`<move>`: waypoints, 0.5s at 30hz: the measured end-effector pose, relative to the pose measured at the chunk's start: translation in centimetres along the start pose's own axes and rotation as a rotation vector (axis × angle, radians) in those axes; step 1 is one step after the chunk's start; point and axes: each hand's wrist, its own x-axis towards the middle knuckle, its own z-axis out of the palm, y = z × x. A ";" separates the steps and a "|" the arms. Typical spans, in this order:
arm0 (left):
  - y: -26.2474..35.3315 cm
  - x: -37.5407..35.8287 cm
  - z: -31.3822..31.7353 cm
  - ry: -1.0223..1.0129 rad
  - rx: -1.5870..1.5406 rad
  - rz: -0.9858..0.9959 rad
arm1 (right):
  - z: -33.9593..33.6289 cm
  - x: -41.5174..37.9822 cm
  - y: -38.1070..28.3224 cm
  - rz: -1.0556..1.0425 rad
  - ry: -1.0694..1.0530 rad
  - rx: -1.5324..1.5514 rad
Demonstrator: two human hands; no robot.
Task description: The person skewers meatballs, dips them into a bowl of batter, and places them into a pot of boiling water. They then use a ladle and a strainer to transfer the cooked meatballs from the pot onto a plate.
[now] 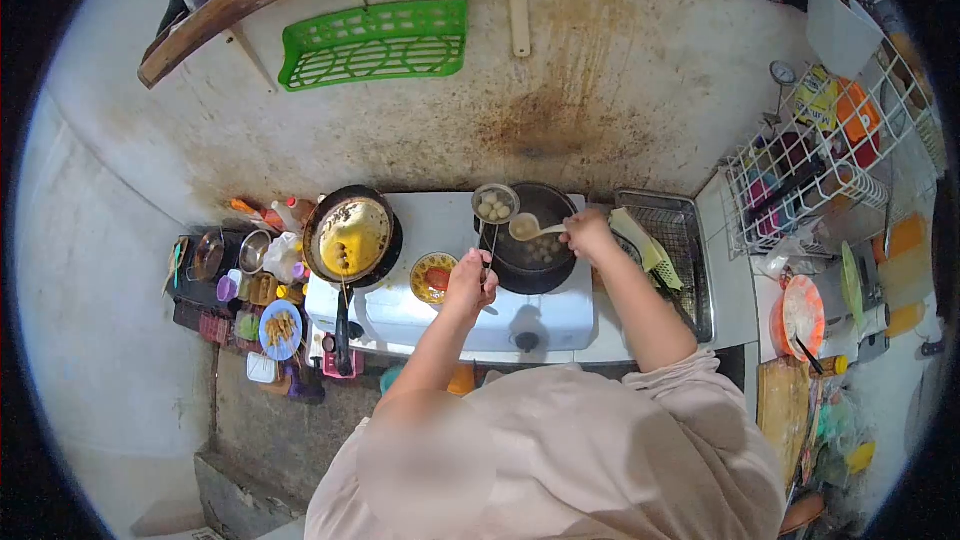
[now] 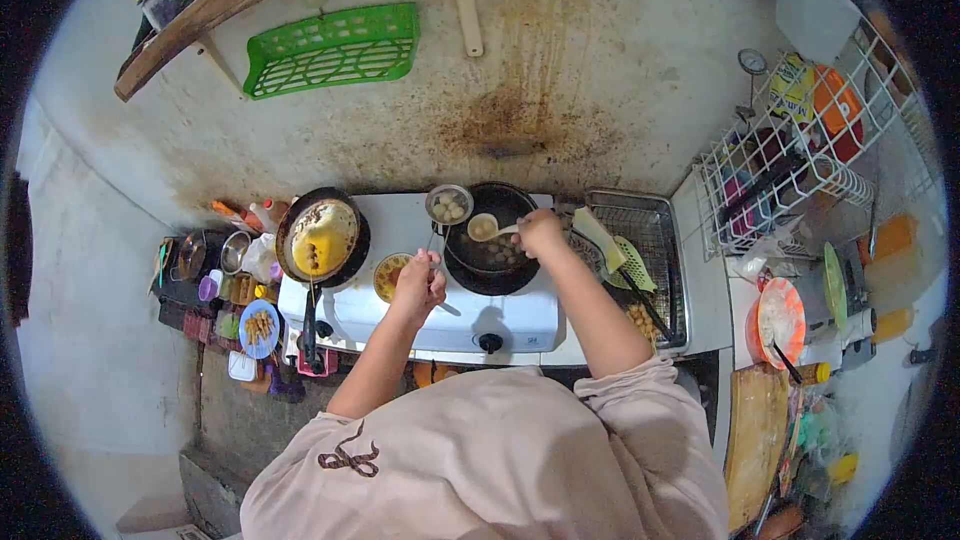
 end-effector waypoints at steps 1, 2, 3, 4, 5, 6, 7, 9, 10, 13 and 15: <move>-0.3 0.0 0.0 0.003 0.000 -0.012 | -0.4 -0.4 -0.6 -0.036 0.071 -0.007; -0.6 0.0 0.0 0.005 0.000 -0.022 | -1.1 -0.6 -1.1 -0.054 0.084 -0.050; -0.9 0.0 0.0 0.006 0.000 -0.032 | -1.9 -0.6 -1.6 -0.073 0.096 -0.095; -1.3 0.2 -0.1 0.014 0.002 -0.040 | -2.7 -1.0 -2.5 -0.092 0.109 -0.139; -1.7 0.3 -0.1 0.022 0.004 -0.048 | -3.4 -1.6 -3.5 -0.105 0.120 -0.281; -2.0 0.4 -0.1 0.030 0.006 -0.054 | -3.7 -2.3 -4.1 -0.129 0.156 -0.284; -2.2 0.4 0.1 0.032 0.003 -0.069 | -3.8 -2.8 -4.5 -0.154 0.192 -0.289; -2.6 0.4 0.4 0.041 -0.004 -0.097 | -3.9 -3.2 -4.9 -0.224 0.235 -0.310; -2.7 0.4 0.7 0.043 -0.004 -0.103 | -3.9 -3.5 -4.9 -0.269 0.243 -0.327; -2.9 0.5 1.4 0.049 -0.007 -0.118 | -3.1 -4.5 -4.8 -0.354 0.269 -0.342; -3.1 0.6 1.7 0.048 -0.011 -0.125 | -2.4 -5.6 -4.7 -0.402 0.254 -0.385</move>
